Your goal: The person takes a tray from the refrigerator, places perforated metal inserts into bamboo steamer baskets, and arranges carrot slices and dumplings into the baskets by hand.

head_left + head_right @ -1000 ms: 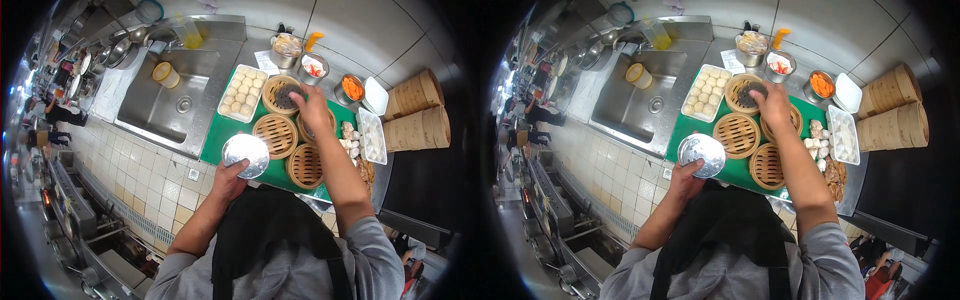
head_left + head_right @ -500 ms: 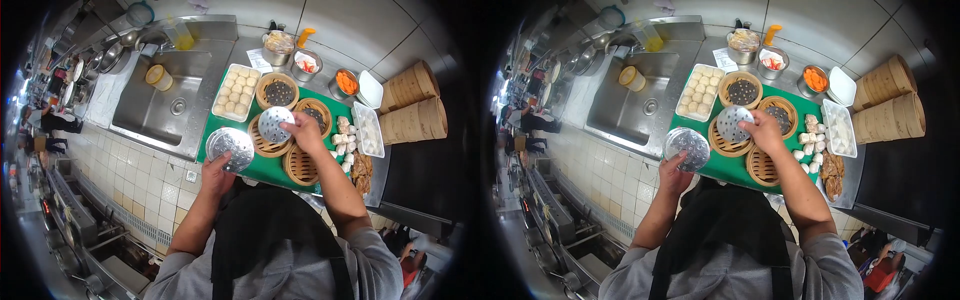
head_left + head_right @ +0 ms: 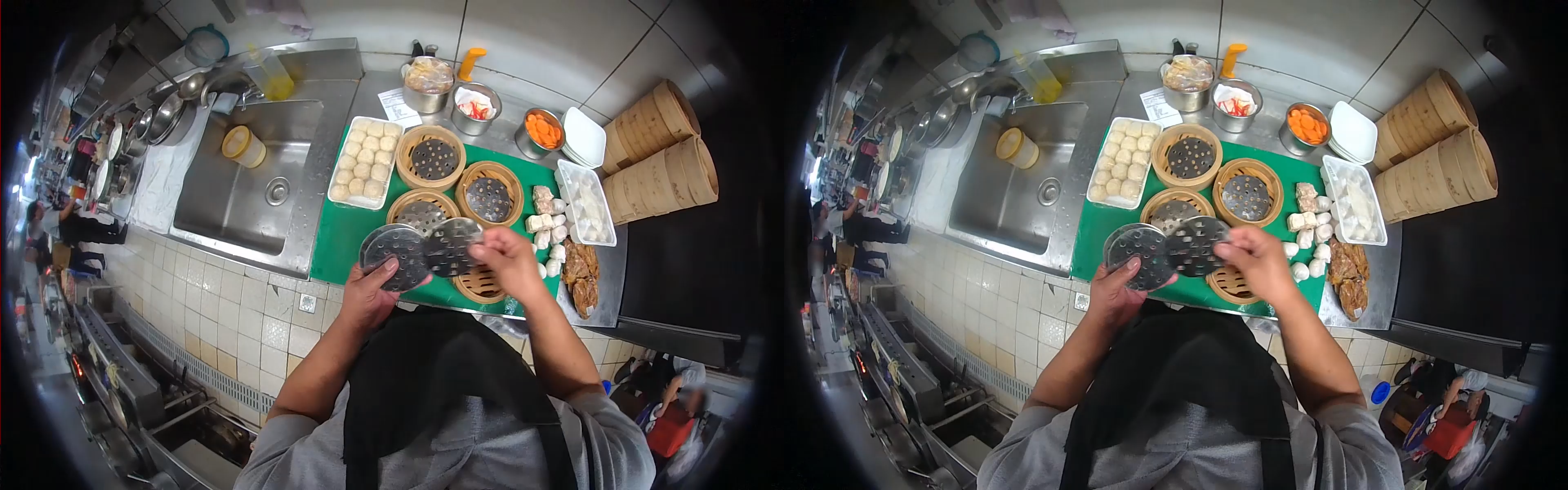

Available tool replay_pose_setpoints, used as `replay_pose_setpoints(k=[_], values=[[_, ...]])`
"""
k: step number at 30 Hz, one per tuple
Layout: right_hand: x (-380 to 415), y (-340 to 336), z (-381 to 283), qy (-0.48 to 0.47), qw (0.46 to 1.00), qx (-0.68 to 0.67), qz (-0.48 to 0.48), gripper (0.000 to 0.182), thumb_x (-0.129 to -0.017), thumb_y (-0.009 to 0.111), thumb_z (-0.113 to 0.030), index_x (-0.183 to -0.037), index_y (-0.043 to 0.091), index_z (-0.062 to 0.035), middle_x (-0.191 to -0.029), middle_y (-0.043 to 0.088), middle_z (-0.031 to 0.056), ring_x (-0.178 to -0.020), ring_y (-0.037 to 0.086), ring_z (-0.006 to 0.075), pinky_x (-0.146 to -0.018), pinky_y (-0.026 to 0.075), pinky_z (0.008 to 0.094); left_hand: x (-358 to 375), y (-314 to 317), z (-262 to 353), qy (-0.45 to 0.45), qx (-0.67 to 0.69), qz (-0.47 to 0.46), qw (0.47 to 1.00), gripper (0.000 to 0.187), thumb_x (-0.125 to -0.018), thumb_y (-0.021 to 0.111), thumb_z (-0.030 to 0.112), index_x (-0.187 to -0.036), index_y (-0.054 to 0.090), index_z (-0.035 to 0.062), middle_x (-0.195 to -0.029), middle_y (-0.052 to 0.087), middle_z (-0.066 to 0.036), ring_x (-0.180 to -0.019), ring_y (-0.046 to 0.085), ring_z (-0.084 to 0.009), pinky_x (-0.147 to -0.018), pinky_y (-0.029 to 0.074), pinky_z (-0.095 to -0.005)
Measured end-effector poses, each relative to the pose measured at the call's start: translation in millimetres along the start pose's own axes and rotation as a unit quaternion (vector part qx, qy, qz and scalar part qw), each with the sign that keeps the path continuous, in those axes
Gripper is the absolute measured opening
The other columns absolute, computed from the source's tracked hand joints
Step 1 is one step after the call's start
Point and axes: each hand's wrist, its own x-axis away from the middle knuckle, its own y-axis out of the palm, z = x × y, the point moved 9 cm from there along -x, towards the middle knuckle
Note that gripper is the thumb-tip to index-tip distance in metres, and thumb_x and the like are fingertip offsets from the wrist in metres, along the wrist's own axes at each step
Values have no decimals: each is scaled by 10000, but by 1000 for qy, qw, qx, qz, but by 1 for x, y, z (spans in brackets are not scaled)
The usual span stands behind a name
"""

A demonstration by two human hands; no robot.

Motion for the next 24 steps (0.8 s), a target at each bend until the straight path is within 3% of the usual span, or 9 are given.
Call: replay_pose_setpoints(k=[4, 5, 6, 10, 12, 16, 20, 22, 24], values=[[18, -52, 14, 32, 998, 30, 50, 151, -892, 717, -74, -1017, 668, -6, -830, 708, 49, -737, 649, 121, -670, 513, 279, -4, -2, -2, -16, -29, -12, 999, 441, -961, 578, 129, -1357, 456, -23, -1235, 614, -243, -1121, 621, -464, -927, 545, -574], [22, -58, 5, -13, 972, 220, 75, 146, -873, 725, -74, -997, 686, -7, -851, 716, 84, -743, 663, 169, -678, 521, 304, -6, -2, -4, -17, -31, -15, 999, 441, -961, 578, 129, -1357, 456, -23, -1235, 614, -243, -1121, 621, -464, -927, 545, -574], [25, -59, -5, -56, 909, 401, 98, 142, -854, 733, -73, -976, 703, -9, -873, 723, 118, -749, 677, 217, -687, 530, 329, -7, -1, -6, -22, -39, -23, 999, 440, -959, 578, 126, -1355, 458, -24, -1233, 614, -244, -1115, 625, -460, -919, 550, -570], [20, -62, -2, 20, 949, 299, 98, 137, -825, 742, -104, -936, 725, -25, -903, 710, 150, -826, 668, 313, -749, 534, 387, -9, 5, -10, -36, -53, -32, 997, 438, -957, 573, 120, -1355, 459, -25, -1224, 617, -245, -1100, 635, -452, -895, 568, -551], [18, -40, -13, -17, 875, 483, 24, 161, -822, 738, -133, -953, 732, -40, -924, 713, 140, -898, 654, 344, -799, 524, 419, -8, 4, -12, -36, -53, -31, 998, 441, -955, 575, 123, -1354, 460, -26, -1221, 618, -245, -1094, 638, -450, -892, 570, -547], [2, -41, -47, -149, 853, 487, 111, 260, -817, 753, -161, -1045, 722, -42, -983, 702, 148, -899, 657, 341, -821, 523, 408, -7, 0, -9, -27, -37, -22, 999, 442, -948, 612, 121, -1342, 473, -22, -1205, 623, -242, -1077, 649, -442, -876, 577, -529], [-46, -44, -53, -118, 850, 501, 115, 352, -796, 762, -176, -1128, 695, -79, -1051, 681, 135, -1046, 638, 328, -881, 518, 416, -2, -7, -9, -21, -53, -11, 998, 448, -945, 614, 122, -1345, 471, -20, -1206, 624, -234, -1071, 654, -431, -863, 584, -514], [-71, -38, -42, -47, 788, 612, 55, 540, -751, 811, -216, -1245, 624, -99, -1192, 643, 117, -1102, 631, 310, -908, 529, 412, 0, -8, -10, -21, -51, -5, 998, 447, -944, 610, 125, -1343, 472, -22, -1205, 627, -228, -1060, 659, -423, -860, 586, -504], [-88, -37, -38, -33, 767, 641, 22, 620, -720, 835, -234, -1276, 595, -105, -1242, 615, 117, -1125, 624, 305, -915, 534, 411, 3, -9, -8, -15, -56, -4, 998, 445, -945, 608, 125, -1342, 473, -24, -1203, 629, -225, -1057, 661, -420, -860, 585, -501]])
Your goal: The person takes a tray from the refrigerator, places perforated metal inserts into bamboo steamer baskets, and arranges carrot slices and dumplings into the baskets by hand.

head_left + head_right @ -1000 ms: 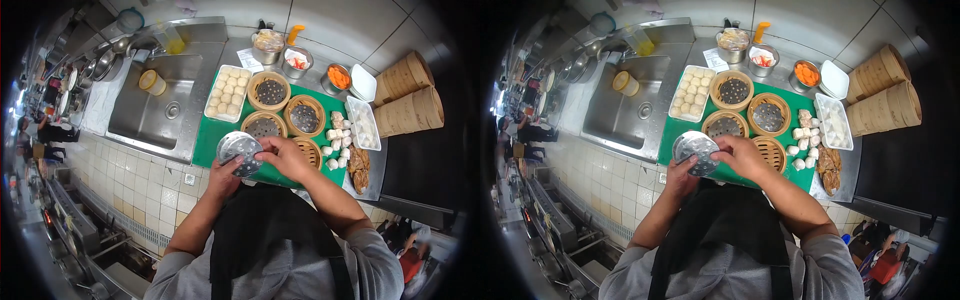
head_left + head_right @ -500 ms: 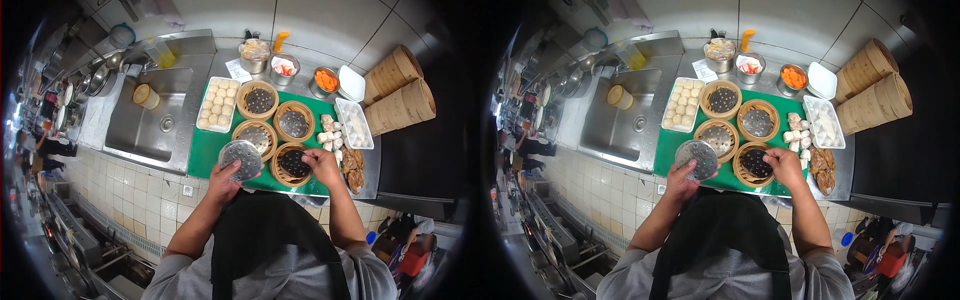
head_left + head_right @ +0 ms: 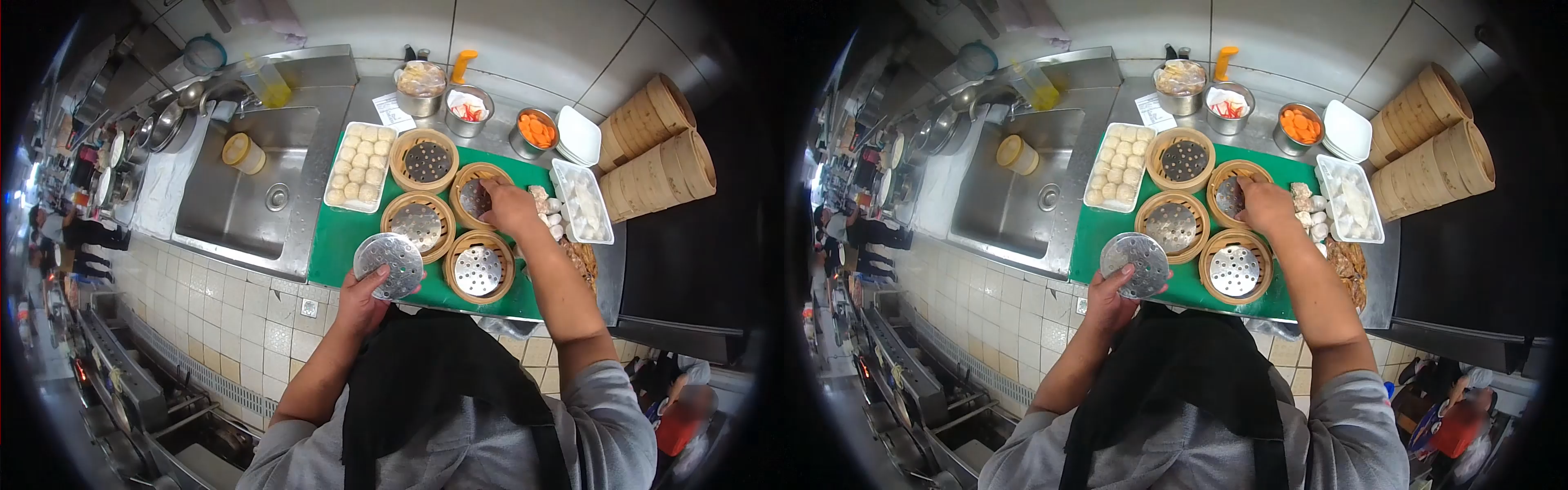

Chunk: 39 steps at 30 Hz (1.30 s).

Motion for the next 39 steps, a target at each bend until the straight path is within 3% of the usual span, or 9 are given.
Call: replay_pose_setpoints(k=[7, 20, 23, 28, 30, 33, 34, 36, 39], values=[[-20, -1, -8, 10, 990, 106, -88, 735, -626, 898, -260, -1239, 540, -69, -1248, 619, 146, -1124, 636, 299, -904, 546, 412, 11, -11, 7, 23, -14, 36, 999, 483, -909, 642, 193, -1315, 498, -25, -1165, 645, -205, -1044, 669, -392, -851, 588, -495], [-33, -1, -8, -4, 989, 70, -132, 763, -579, 925, -294, -1191, 536, -58, -1139, 692, 146, -1083, 652, 328, -894, 528, 431, 10, -17, 7, 30, -18, 49, 998, 493, -892, 652, 203, -1304, 503, -23, -1148, 649, -199, -1012, 680, -380, -824, 596, -468], [-35, -3, -5, -6, 987, 89, -131, 712, -595, 914, -282, -1169, 549, -70, -1090, 701, 147, -1059, 657, 338, -870, 527, 438, 10, -15, 6, 27, -13, 43, 999, 487, -896, 643, 196, -1312, 500, -13, -1153, 648, -202, -1017, 679, -380, -825, 596, -466], [-24, -56, 2, -28, 1000, -7, -1, 316, -702, 818, -241, -877, 619, -69, -855, 681, 173, -855, 661, 373, -737, 502, 489, 10, -31, 5, 32, 33, 58, 997, 437, -906, 649, 106, -1305, 511, -9, -1166, 644, -184, -1039, 669, -357, -849, 589, -525], [-12, -52, 6, -82, 991, 40, 97, 152, -777, 707, -190, -830, 613, -83, -742, 650, 178, -767, 646, 403, -654, 490, 499, 9, -45, 0, 42, 59, 74, 995, 406, -901, 670, 95, -1276, 545, -1, -1146, 658, -142, -1019, 672, -288, -855, 586, -485], [14, -19, 0, -141, 982, 116, 38, 183, -770, 663, -179, -938, 688, -112, -843, 690, 136, -825, 669, 362, -721, 521, 490, 2, -63, -13, 51, 81, 81, 992, 375, -904, 679, 93, -1251, 570, 3, -1131, 670, -98, -992, 672, -219, -884, 557, -391], [16, -4, 9, -113, 991, 74, 6, 128, -798, 641, -198, -878, 656, -99, -892, 683, 152, -831, 661, 373, -702, 520, 490, -6, -79, -24, 53, 50, 85, 994, 448, -892, 674, 69, -1309, 522, 8, -1169, 653, -140, -1044, 668, -287, -875, 583, -484], [20, 12, 24, -97, 990, 96, 20, 213, -798, 670, -186, -992, 706, -106, -937, 681, 159, -868, 659, 352, -750, 524, 473, -7, -69, -22, 41, 59, 93, 993, 434, -904, 673, 67, -1312, 534, 13, -1165, 666, -121, -1054, 662, -246, -915, 557, -418], [53, -19, -31, -146, 977, -133, 75, 324, -852, 692, -136, -1146, 672, -3, -967, 673, 165, -848, 656, 311, -769, 525, 431, -14, -48, -16, 43, 14, 28, 999, 439, -927, 661, 85, -1339, 524, 21, -1199, 657, -85, -1089, 638, -196, -963, 506, -358]])
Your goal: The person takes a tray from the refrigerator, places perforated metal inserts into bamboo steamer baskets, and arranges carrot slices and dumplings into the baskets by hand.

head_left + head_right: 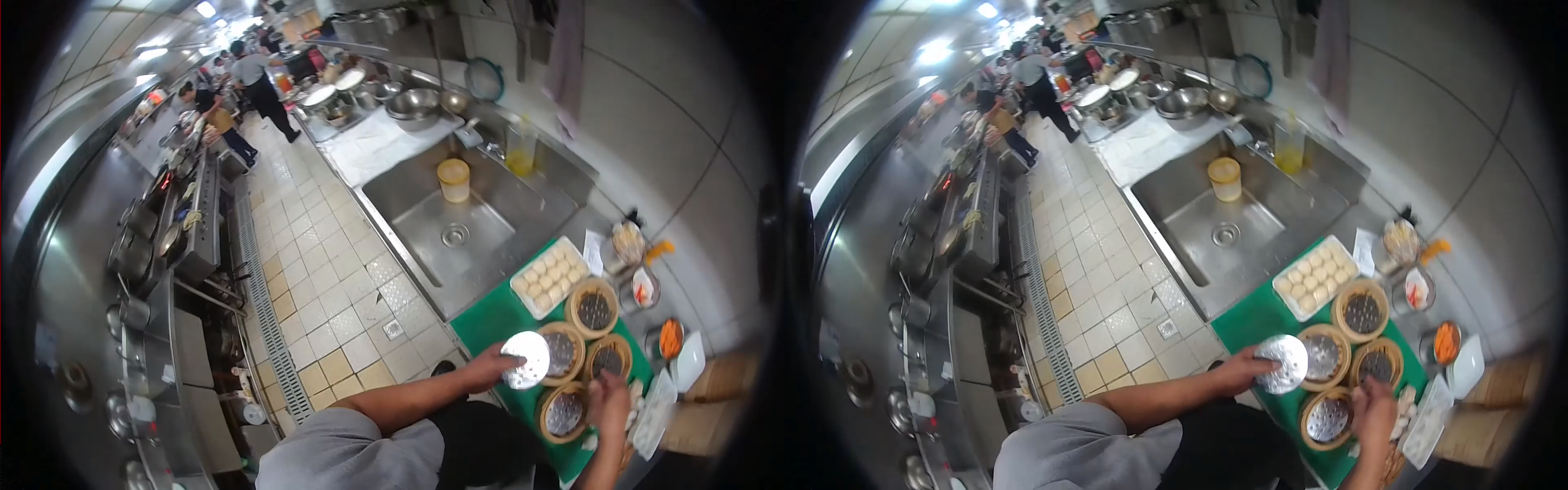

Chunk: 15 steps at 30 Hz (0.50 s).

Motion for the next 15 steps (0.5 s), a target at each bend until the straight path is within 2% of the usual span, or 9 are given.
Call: replay_pose_setpoints(k=[1, 2, 3, 5, 6, 8, 10, 12, 15], values=[[5, 1, -22, -53, 994, -88, 40, 365, -873, 694, -118, -1201, 645, 35, -992, 672, 156, -846, 656, 276, -771, 525, 407, -1, 8, 2, 8, -28, -13, 999, 432, -937, 652, 123, -1333, 522, 12, -1200, 651, -82, -1090, 630, -188, -955, 502, -351], [7, 25, -31, 58, 949, -306, -48, 399, -918, 660, -102, -1276, 585, 59, -1044, 667, 127, -872, 636, 201, -800, 517, 343, -3, 16, 1, 14, -56, -27, 998, 430, -947, 643, 160, -1328, 520, 3, -1201, 645, -79, -1090, 622, -180, -947, 498, -345], [12, 28, -65, 137, 907, -374, -134, 382, -955, 617, -77, -1307, 548, 52, -1052, 659, 92, -895, 610, 136, -812, 501, 288, -4, 25, 0, 13, -61, -48, 997, 431, -949, 643, 182, -1324, 525, 6, -1197, 645, -76, -1092, 617, -174, -952, 490, -337], [12, 55, -79, 94, 898, -420, -95, 332, -963, 599, -66, -1274, 561, 43, -1028, 664, 80, -889, 608, 124, -815, 496, 275, -6, 40, 2, 18, -113, -81, 990, 430, -954, 639, 230, -1314, 540, 16, -1183, 642, -66, -1088, 607, -160, -971, 463, -321], [9, 62, -86, 59, 881, -465, -62, 285, -971, 581, -56, -1241, 573, 33, -1005, 669, 69, -882, 606, 112, -818, 491, 263, -4, 43, 4, 24, -148, -79, 985, 470, -955, 648, 273, -1334, 522, 27, -1155, 637, -59, -1051, 619, -163, -913, 514, -333], [3, 65, -97, 79, 827, -553, -70, 196, -977, 572, -55, -1161, 598, 5, -1027, 675, 50, -875, 615, 99, -797, 499, 248, 2, 50, 5, -59, -84, -68, 992, 479, -972, 640, 291, -1350, 497, 35, -1151, 619, -61, -1089, 594, -171, -875, 558, -349], [-4, 57, -93, 60, 847, -526, -44, 137, -968, 590, -49, -1093, 609, 6, -954, 683, 46, -847, 619, 98, -779, 503, 246, -5, 37, 8, -48, -109, -19, 993, 468, -987, 618, 283, -1352, 461, 37, -1184, 589, -88, -1085, 615, -225, -842, 595, -407], [-14, 23, -103, 18, 919, -393, -10, 106, -954, 618, -52, -1043, 627, 5, -905, 683, 36, -830, 614, 92, -755, 502, 249, -2, 37, 17, -36, -78, -42, 995, 380, -1010, 575, 236, -1322, 455, 53, -1227, 569, -124, -1099, 630, -284, -876, 588, -479], [-33, -89, -144, -69, 952, -258, 151, 80, -930, 649, -63, -973, 653, 4, -856, 680, 67, -779, 621, 139, -732, 503, 272, 3, 17, 33, 16, -64, -34, 997, 233, -1024, 536, 170, -1232, 509, 70, -1223, 581, -157, -1120, 627, -351, -882, 576, -517]])
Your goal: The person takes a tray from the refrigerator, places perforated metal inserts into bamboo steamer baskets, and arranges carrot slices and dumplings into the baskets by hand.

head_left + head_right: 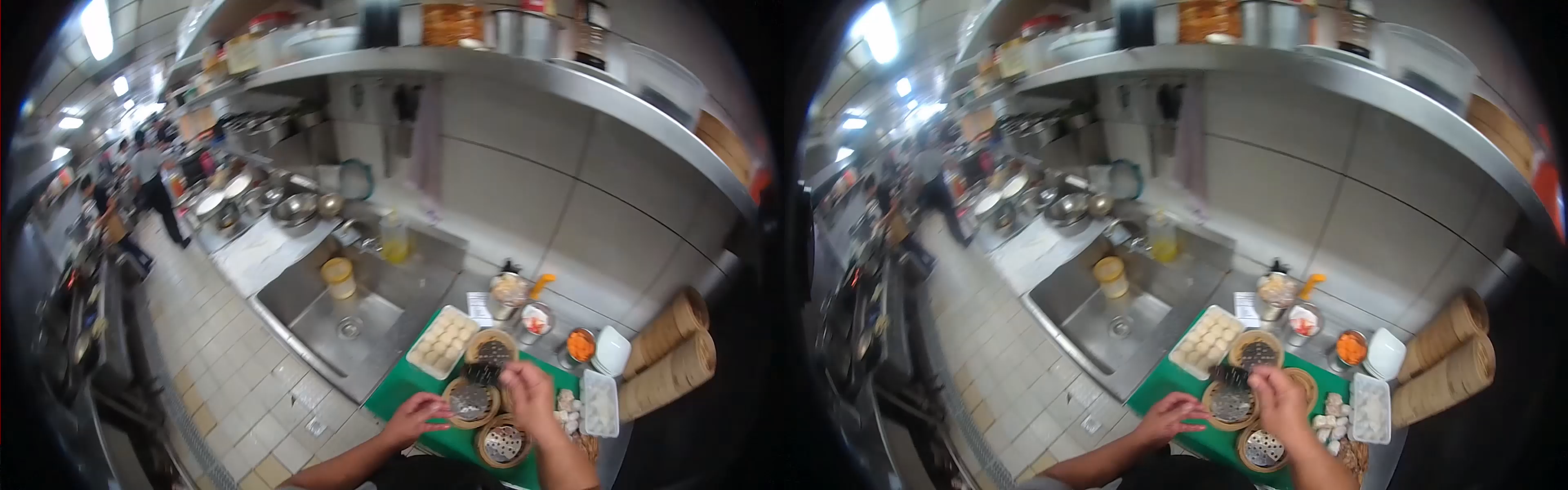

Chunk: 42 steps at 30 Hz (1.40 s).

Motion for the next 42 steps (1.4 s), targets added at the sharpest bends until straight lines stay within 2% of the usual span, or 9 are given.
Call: replay_pose_setpoints(k=[9, 10, 13, 15, 17, 24, 30, 34, 42], values=[[-79, -265, -274, -497, 698, 279, 433, 260, -974, 532, 55, -1202, 651, 18, -1197, 657, 123, -1091, 622, 164, -955, 495, 308, 40, -75, 37, 44, 24, 128, 991, 215, -1000, 558, 183, -1181, 524, 72, -1067, 634, -159, -934, 682, -361, -801, 584, -524], [-92, -243, -300, -439, 413, 657, 453, 250, -973, 595, -30, -1213, 662, -5, -1174, 672, 95, -1063, 633, 146, -941, 491, 276, 47, -88, 34, 55, 22, 159, 986, 221, -994, 563, 193, -1176, 521, 73, -1055, 637, -151, -909, 684, -348, -776, 584, -519], [-174, -287, -321, -396, 730, 415, 372, 351, -970, 560, -377, -1074, 736, -92, -1091, 712, 185, -982, 683, 330, -882, 519, 538, 59, -96, 43, 70, 14, 199, 977, 203, -998, 566, 200, -1152, 519, 77, -1047, 645, -117, -853, 692, -281, -742, 589, -474], [-181, -243, -315, -413, 679, 531, 295, 460, -1029, 522, -397, -1046, 672, 37, -963, 701, 164, -851, 650, 285, -795, 510, 385, 61, -94, 48, 75, 21, 202, 976, 176, -1006, 553, 192, -1146, 526, 87, -1020, 657, -102, -827, 694, -259, -738, 591, -461], [-237, -283, -280, -218, 819, 461, 264, 560, -1027, 485, -469, -1188, 646, 42, -1084, 692, 195, -998, 642, 336, -921, 489, 405, 61, -99, 46, 78, 20, 205, 976, 168, -1004, 557, 194, -1136, 536, 92, -1007, 662, -92, -827, 694, -258, -735, 595, -455], [-174, -285, -264, -434, 668, 491, 351, 513, -1006, 540, -433, -1299, 612, -19, -1278, 629, 222, -1209, 587, 315, -1049, 427, 368, 59, -107, 39, 77, -8, 229, 970, 163, -1007, 557, 206, -1129, 545, 99, -1009, 672, -76, -821, 693, -237, -722, 590, -432], [-115, -201, 29, 10, 955, 277, 101, 231, -912, 708, -224, -1036, 727, -30, -955, 744, 82, -866, 661, 149, -810, 512, 321, 60, -107, 37, 92, -20, 262, 961, 146, -1016, 542, 200, -1121, 550, 100, -1007, 671, -73, -817, 694, -226, -718, 591, -415], [-89, -180, 274, 240, 875, 414, -70, 153, -832, 663, -154, -951, 734, -89, -912, 717, 165, -857, 688, 321, -787, 535, 386, 62, -96, 30, 85, -35, 275, 957, 134, -1019, 534, 182, -1113, 558, 91, -1000, 667, -80, -809, 698, -221, -702, 598, -388], [-79, -149, 361, 190, 834, 510, -91, 204, -883, 570, -217, -995, 710, -120, -971, 712, 156, -910, 682, 348, -791, 543, 450, 60, -69, 5, 55, -57, 275, 958, 148, -1024, 522, 158, -1127, 552, 57, -1016, 652, -99, -796, 701, -212, -688, 616, -360]])
